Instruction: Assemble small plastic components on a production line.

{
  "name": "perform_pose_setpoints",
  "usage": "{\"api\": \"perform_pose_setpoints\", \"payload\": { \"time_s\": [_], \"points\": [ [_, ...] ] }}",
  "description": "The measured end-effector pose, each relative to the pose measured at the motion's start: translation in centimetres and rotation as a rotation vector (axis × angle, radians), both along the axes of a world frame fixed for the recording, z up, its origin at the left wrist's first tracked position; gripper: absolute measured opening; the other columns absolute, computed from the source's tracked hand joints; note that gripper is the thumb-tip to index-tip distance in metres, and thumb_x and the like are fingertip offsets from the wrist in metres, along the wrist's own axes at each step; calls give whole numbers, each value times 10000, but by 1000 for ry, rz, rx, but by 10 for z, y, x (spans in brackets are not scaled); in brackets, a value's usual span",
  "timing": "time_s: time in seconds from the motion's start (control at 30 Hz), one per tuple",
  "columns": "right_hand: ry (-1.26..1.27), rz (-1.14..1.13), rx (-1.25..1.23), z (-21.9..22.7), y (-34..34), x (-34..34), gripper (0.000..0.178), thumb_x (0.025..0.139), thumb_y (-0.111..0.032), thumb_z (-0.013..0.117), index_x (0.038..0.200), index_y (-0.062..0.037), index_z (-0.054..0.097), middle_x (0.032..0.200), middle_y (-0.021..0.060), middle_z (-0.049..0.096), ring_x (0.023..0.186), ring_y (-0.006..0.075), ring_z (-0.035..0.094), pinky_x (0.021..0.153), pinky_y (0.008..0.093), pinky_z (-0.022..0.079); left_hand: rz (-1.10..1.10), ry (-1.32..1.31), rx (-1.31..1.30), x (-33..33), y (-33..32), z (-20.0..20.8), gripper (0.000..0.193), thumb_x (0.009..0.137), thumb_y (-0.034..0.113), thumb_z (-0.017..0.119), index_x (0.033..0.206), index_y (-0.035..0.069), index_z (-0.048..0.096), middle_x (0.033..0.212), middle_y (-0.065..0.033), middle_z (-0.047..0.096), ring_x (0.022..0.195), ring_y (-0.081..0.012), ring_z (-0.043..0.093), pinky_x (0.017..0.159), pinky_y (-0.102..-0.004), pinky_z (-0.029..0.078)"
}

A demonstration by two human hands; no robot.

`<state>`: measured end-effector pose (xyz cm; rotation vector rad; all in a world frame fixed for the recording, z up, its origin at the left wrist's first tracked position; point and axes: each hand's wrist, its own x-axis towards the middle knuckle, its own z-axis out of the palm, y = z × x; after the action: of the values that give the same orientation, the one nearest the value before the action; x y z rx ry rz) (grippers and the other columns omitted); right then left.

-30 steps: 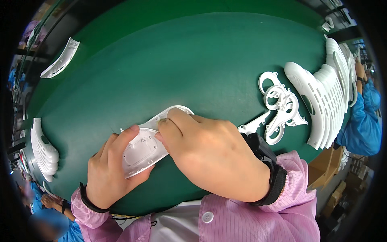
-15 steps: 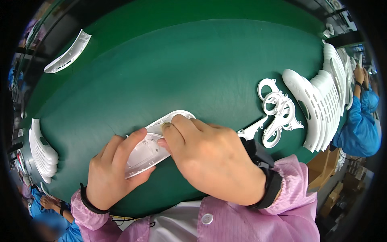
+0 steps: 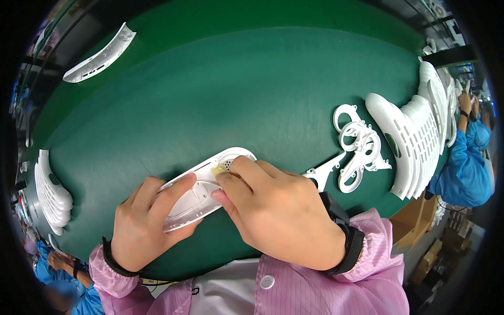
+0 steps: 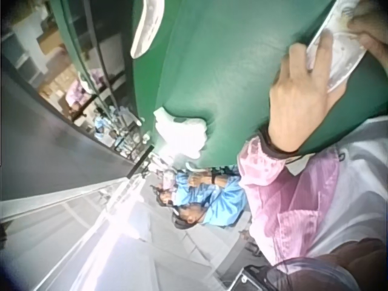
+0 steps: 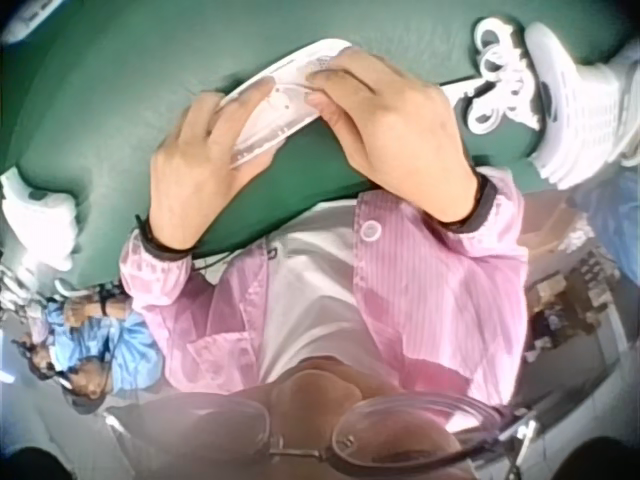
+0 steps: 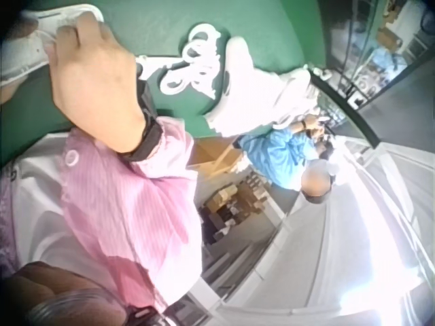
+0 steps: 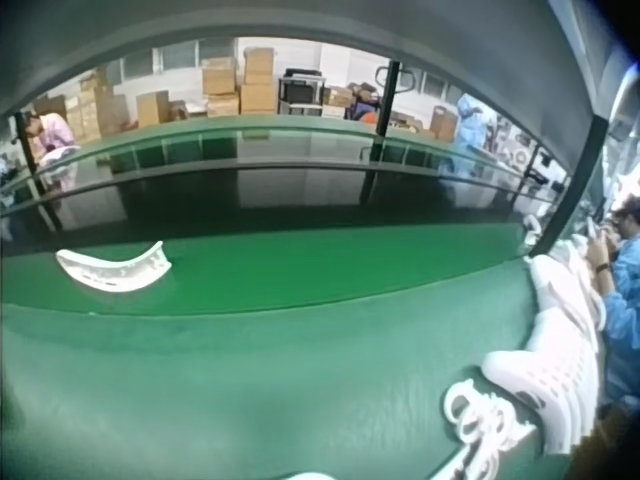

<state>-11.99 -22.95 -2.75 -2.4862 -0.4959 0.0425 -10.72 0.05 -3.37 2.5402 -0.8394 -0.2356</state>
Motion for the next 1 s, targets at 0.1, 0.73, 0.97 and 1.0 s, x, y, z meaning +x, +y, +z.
{"api": "perform_pose_setpoints", "payload": {
  "time_s": [0.1,0.73,0.97,1.0],
  "points": [
    [46,-15,7,11,-4,-1,239,786,-120,815,989,-26,731,970,98,668,658,230,666,545,328,538,2,-18,-11,-1,-1,0,643,692,220,876,1290,147,651,907,-62,574,706,-251,639,581,-365,549],
    [-136,14,-27,7,-37,-10,212,762,-76,700,972,-52,690,1008,46,612,652,151,652,543,288,533,15,63,-37,5,-9,11,628,646,102,882,1240,97,679,922,-109,665,774,-300,671,650,-376,557],
    [-219,-503,-137,50,-130,-38,235,825,81,685,1025,-32,735,1008,84,701,771,209,688,624,301,519,-27,-124,-238,95,-23,31,615,803,82,776,1377,10,568,1328,-174,610,1224,-285,590,1060,-359,429],
    [-228,-506,-134,48,-135,-41,235,825,81,685,1025,-32,735,1008,84,701,771,209,688,624,301,519,-26,-139,-316,117,-36,33,617,840,102,753,1410,7,538,1369,-165,589,1272,-266,556,1094,-359,400]
  ]
}}
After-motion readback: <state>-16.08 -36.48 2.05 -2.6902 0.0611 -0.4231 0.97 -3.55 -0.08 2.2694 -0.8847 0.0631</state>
